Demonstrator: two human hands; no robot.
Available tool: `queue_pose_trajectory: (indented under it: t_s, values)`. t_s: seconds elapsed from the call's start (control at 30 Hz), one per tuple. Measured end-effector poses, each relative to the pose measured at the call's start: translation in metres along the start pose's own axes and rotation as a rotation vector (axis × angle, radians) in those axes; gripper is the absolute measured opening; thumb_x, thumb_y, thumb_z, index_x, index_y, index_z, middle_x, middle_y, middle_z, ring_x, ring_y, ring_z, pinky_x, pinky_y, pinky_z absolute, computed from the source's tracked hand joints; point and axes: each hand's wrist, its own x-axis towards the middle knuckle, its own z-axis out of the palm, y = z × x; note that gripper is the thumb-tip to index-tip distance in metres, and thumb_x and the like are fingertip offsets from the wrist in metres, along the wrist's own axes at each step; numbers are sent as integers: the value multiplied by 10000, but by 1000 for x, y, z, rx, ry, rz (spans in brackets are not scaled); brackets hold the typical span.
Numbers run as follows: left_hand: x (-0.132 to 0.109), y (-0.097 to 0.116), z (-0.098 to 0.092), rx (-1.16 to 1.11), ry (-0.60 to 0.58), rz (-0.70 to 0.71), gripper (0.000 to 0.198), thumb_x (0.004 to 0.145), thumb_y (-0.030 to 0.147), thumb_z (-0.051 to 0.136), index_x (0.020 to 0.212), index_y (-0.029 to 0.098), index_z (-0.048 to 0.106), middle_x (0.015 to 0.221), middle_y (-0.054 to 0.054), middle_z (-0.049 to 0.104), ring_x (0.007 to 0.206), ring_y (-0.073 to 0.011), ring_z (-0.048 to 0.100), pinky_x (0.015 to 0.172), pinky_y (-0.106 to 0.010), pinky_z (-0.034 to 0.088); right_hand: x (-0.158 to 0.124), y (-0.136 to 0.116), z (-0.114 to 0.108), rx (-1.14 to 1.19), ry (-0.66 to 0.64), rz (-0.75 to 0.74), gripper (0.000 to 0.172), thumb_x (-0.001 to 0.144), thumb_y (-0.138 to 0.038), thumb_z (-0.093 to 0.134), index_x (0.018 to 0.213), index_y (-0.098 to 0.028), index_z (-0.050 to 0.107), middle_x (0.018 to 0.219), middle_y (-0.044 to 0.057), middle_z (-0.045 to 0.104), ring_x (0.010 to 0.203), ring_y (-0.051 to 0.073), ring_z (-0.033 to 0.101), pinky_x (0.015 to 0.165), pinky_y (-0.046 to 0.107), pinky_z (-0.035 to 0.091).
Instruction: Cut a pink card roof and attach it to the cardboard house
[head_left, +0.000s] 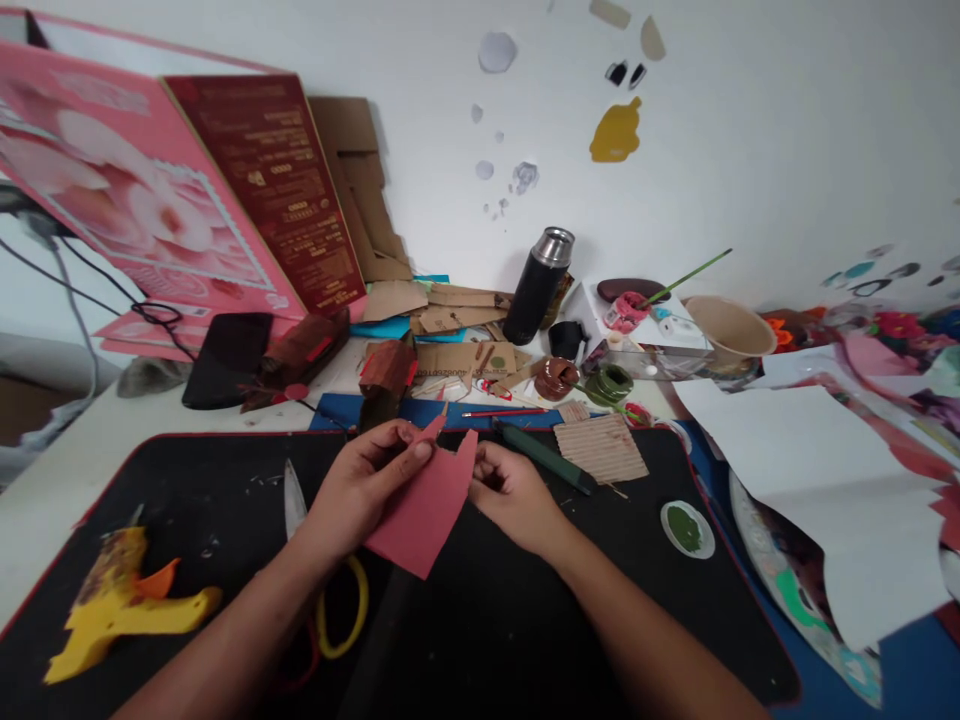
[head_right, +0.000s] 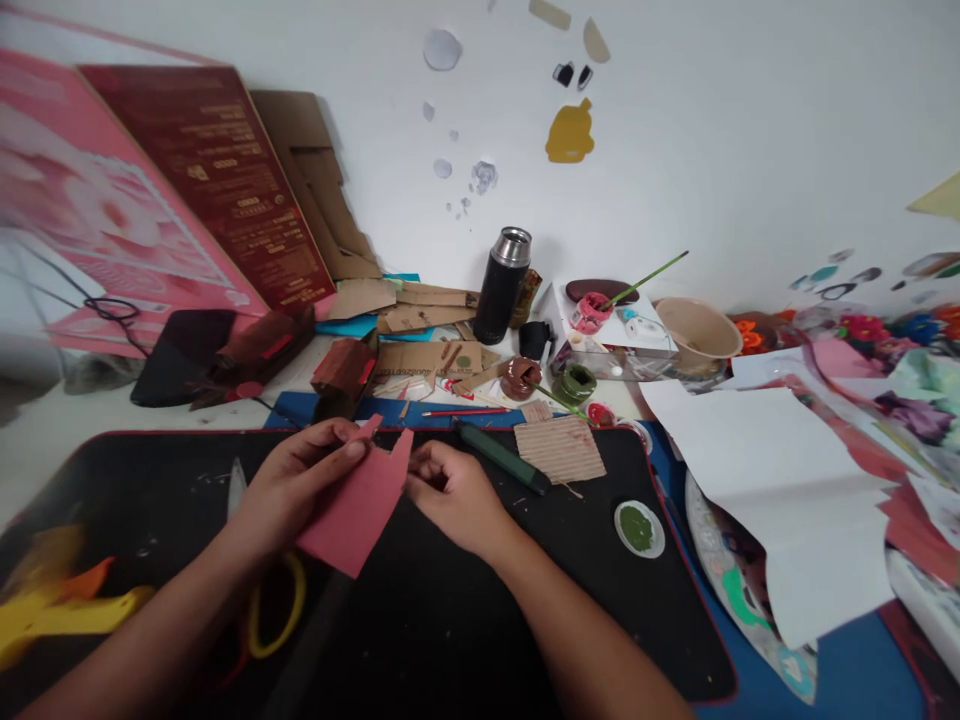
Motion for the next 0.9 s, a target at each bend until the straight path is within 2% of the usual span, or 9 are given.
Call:
queue_pose_trajectory:
  t_s: [0.17, 0.27, 0.37, 0.5, 0.6, 0.7, 0.77, 0.9]
  values:
    - [0, 0, 1, 3, -11, -12, 470, 766, 616, 870, 811, 194, 668, 757, 13, 619, 662, -122, 504, 587, -223, 409, 3, 0, 17, 10, -217, -20, 99, 891, -315, 740, 936, -227, 750, 770, -18, 689, 595, 146, 563, 566, 272, 470]
    - [-1, 0, 0, -33, 10, -32, 483, 757, 620, 875, 821, 196, 653, 754, 21, 612, 644, -115, 500, 577, -216, 396, 4, -2, 15, 30, -262, -34, 96, 904, -285, 709, 941, -208, 752, 758, -14, 688, 590, 138, 593, 558, 259, 485]
    - [1, -1, -2, -12, 5, -14, 468, 771, 618, 861, 825, 197, 663, 761, 18, 612, 665, -121, 503, 592, -218, 391, 4, -3, 1, 70, -183, 13, 209, 951, -382, 684, 1020, -188, 719, 758, -15, 681, 469, 90, 522, 453, 218, 391]
    - [4, -1, -2, 119, -64, 14, 421, 815, 591, 821, 808, 197, 674, 800, 8, 615, 724, -134, 509, 645, -231, 396, 1, -4, -18, 144, -2, 10, 409, 953, -581, 693, 1032, -180, 682, 642, -48, 606, 403, 70, 443, 394, 204, 274]
    - [4, 0, 1, 202, -121, 0, 404, 835, 584, 791, 806, 203, 657, 777, 18, 598, 688, -130, 483, 633, -240, 384, -1, -6, -21, 171, 29, -18, 510, 951, -679, 652, 1036, -177, 687, 606, -58, 567, 398, 75, 440, 383, 209, 240]
    - [4, 0, 3, 248, -180, -18, 400, 843, 589, 773, 809, 209, 653, 732, 30, 578, 633, -125, 452, 590, -241, 365, -2, -7, -16, 131, 13, -17, 492, 917, -670, 702, 979, -183, 681, 602, -61, 569, 411, 74, 448, 397, 209, 269]
    - [4, 0, 2, 280, -203, -15, 400, 854, 596, 762, 810, 208, 675, 751, 15, 610, 651, -137, 492, 607, -248, 395, -2, -7, -13, 94, 9, 4, 437, 896, -618, 750, 921, -190, 664, 568, -75, 555, 407, 71, 436, 407, 206, 289]
    - [4, 3, -5, 227, -243, -9, 473, 868, 677, 715, 1022, 231, 758, 1012, -68, 751, 892, -233, 671, 766, -307, 526, -1, -4, -15, 126, 85, 40, 407, 902, -596, 743, 878, -207, 626, 480, -95, 525, 357, 76, 417, 376, 202, 268]
